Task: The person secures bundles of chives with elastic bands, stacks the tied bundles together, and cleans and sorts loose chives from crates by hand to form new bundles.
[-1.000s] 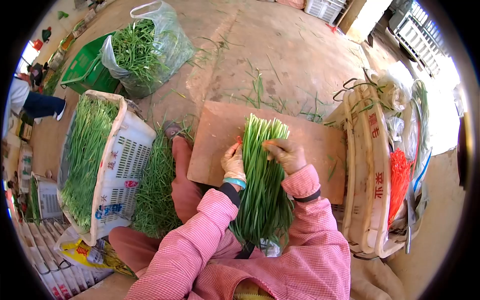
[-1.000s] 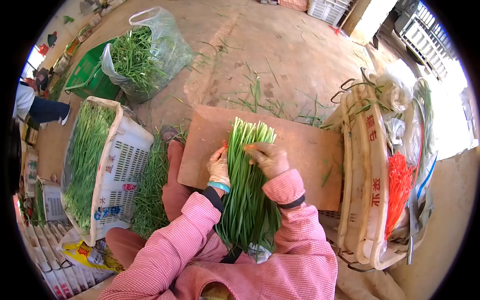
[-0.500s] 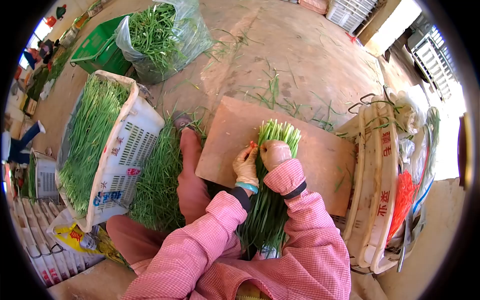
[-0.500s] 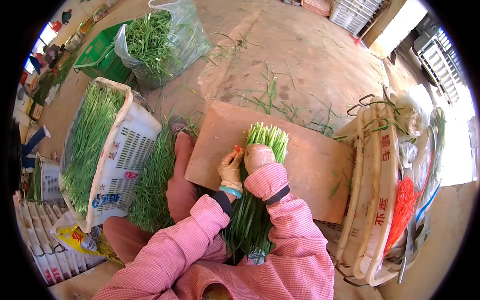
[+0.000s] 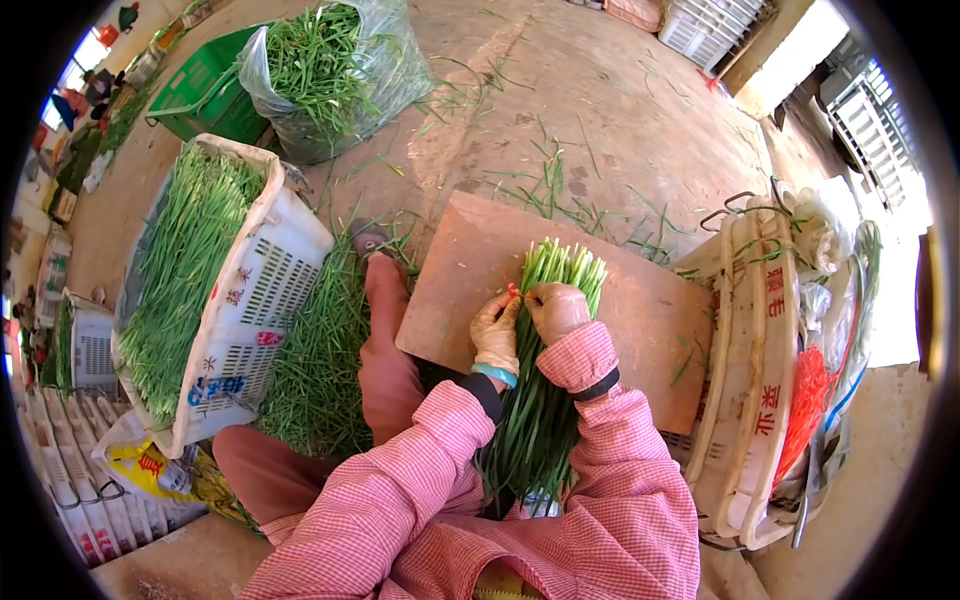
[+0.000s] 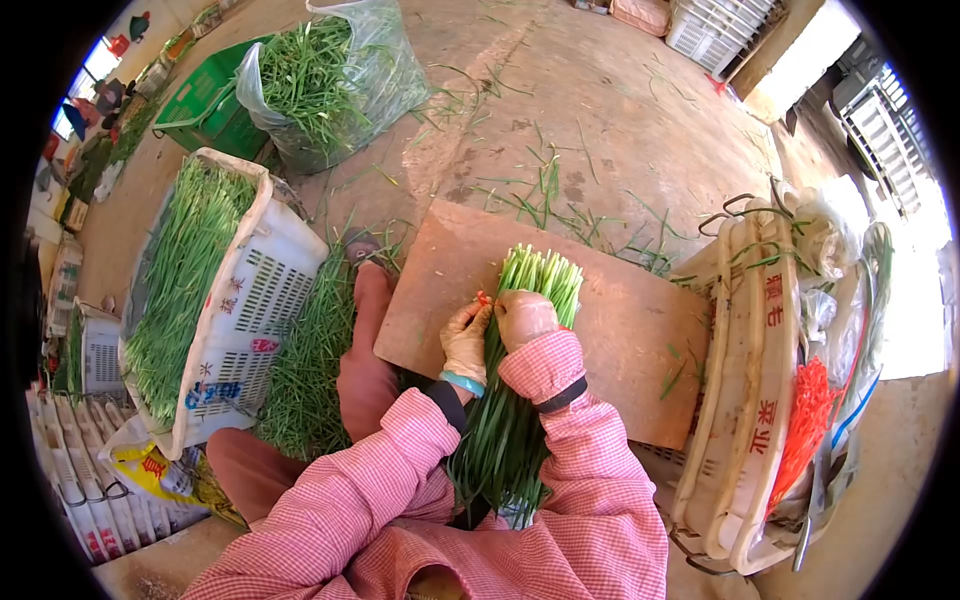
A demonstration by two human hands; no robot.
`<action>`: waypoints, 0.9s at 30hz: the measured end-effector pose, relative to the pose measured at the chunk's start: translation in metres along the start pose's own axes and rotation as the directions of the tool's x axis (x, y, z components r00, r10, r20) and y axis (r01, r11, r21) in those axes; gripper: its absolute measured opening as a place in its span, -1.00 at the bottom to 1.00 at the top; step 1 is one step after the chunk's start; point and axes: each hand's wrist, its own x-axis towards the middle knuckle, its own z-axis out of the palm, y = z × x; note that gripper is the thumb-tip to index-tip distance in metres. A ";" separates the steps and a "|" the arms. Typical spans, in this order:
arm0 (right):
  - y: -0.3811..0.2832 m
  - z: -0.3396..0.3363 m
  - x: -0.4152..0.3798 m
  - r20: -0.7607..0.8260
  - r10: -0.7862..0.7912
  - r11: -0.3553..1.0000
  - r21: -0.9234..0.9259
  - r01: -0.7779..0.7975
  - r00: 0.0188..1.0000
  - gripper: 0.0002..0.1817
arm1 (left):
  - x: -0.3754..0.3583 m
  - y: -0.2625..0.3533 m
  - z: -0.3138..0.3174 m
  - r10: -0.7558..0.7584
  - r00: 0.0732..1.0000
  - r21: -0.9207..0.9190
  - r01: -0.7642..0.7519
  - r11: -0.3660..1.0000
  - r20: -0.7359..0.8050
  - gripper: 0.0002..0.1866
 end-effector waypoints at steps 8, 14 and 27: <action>0.000 0.002 0.000 -0.014 0.006 1.000 -0.010 -0.006 1.000 -0.88 | 0.000 -0.001 0.000 -0.054 0.998 -0.095 0.051 0.994 -0.031 -0.85; 0.003 0.007 -0.002 -0.042 -0.018 1.000 0.010 0.019 0.999 -0.89 | -0.005 0.009 -0.001 0.237 0.969 0.222 -0.247 0.943 0.071 -0.84; 0.006 -0.012 -0.001 0.106 -0.011 0.990 0.144 -0.004 0.994 -0.83 | -0.001 0.023 0.008 -0.294 0.954 -0.225 0.301 0.927 0.065 -0.94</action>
